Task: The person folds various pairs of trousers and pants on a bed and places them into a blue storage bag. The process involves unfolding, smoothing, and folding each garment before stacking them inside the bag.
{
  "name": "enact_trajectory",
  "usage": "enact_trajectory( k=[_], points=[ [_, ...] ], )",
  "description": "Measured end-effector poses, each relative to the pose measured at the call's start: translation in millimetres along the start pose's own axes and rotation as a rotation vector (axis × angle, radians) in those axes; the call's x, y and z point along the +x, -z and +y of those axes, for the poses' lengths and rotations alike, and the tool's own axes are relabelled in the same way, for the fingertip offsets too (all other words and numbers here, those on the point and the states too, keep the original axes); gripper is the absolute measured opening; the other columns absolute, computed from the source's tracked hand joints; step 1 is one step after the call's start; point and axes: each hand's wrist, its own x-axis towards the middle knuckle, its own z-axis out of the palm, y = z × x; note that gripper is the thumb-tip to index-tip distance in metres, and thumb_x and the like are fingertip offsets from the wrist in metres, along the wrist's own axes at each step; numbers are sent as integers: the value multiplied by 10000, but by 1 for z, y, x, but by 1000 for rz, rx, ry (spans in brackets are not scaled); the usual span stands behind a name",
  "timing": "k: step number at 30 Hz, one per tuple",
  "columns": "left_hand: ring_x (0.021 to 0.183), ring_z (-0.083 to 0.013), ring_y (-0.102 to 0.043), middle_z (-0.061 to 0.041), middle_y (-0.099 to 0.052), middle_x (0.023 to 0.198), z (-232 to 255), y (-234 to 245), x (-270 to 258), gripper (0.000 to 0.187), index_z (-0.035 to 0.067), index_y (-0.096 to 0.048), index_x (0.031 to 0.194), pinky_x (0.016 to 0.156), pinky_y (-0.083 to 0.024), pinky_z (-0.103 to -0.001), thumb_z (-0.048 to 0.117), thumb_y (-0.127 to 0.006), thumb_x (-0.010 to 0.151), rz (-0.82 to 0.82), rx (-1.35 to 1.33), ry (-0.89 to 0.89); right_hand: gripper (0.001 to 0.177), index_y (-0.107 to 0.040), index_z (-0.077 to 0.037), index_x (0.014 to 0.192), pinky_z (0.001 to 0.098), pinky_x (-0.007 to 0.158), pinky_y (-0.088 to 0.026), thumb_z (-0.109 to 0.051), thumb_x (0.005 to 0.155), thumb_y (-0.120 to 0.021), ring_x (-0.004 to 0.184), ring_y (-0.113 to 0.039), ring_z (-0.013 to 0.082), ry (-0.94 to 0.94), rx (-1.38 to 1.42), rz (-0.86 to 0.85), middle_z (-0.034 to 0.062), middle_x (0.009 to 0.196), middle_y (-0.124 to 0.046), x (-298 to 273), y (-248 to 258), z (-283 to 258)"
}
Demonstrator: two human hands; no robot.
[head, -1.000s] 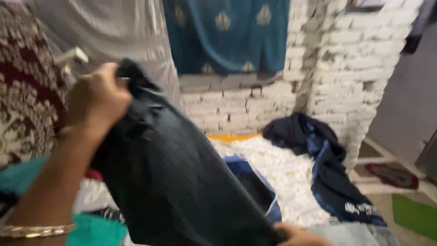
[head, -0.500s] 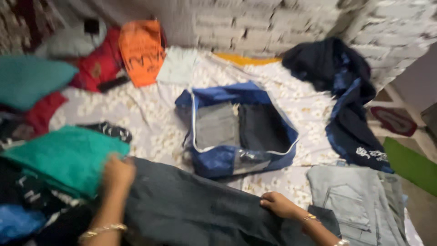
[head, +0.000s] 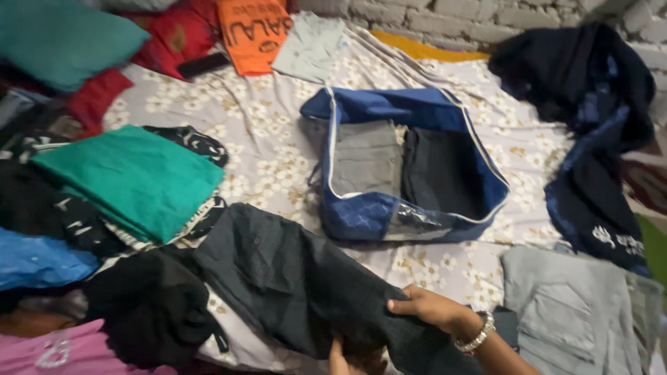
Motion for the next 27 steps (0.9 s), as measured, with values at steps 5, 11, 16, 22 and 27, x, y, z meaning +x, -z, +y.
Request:
enact_trajectory(
  k=[5,11,16,22,27],
  points=[
    [1282,-340,-566,-115,-619,1402,55,-107,-129,865,106,-546,1394,948,-511,-582,697,-565,763,-99,3,-322,311,-738,20,1079,284,816,-563,-228,892,-762,876,-703,129,305,181,-115,49,983,-775,-6,-6,-71],
    [1378,-313,-503,-137,-539,1490,119,-192,-252,958,-6,-455,1467,1146,-413,-478,644,-698,807,-531,615,-810,308,-709,33,1101,330,842,-556,-196,905,-772,911,-696,163,600,353,-274,79,1009,-755,-23,-26,-185],
    [1325,-329,-554,-165,-587,1481,124,-236,-273,1091,-14,-473,1496,1090,-437,-453,781,-600,759,-546,529,-453,372,-688,-10,1138,359,842,-562,-246,857,-749,913,-714,180,573,526,-412,76,1027,-762,-42,-66,-263],
    [1349,-272,-565,-110,-575,1494,175,-298,-291,1002,45,-462,1501,1145,-435,-430,759,-522,800,-540,881,-607,358,-649,-6,1193,361,895,-555,-224,928,-753,970,-704,188,658,470,-461,73,1080,-734,-14,-74,-314],
    [1287,-301,-579,-162,-594,1443,190,-334,-315,994,42,-495,1492,1109,-434,-435,802,-440,853,-641,758,-589,380,-653,-13,1207,371,886,-569,-218,894,-722,976,-712,194,744,466,-446,86,1096,-749,1,-78,-357]
  ],
)
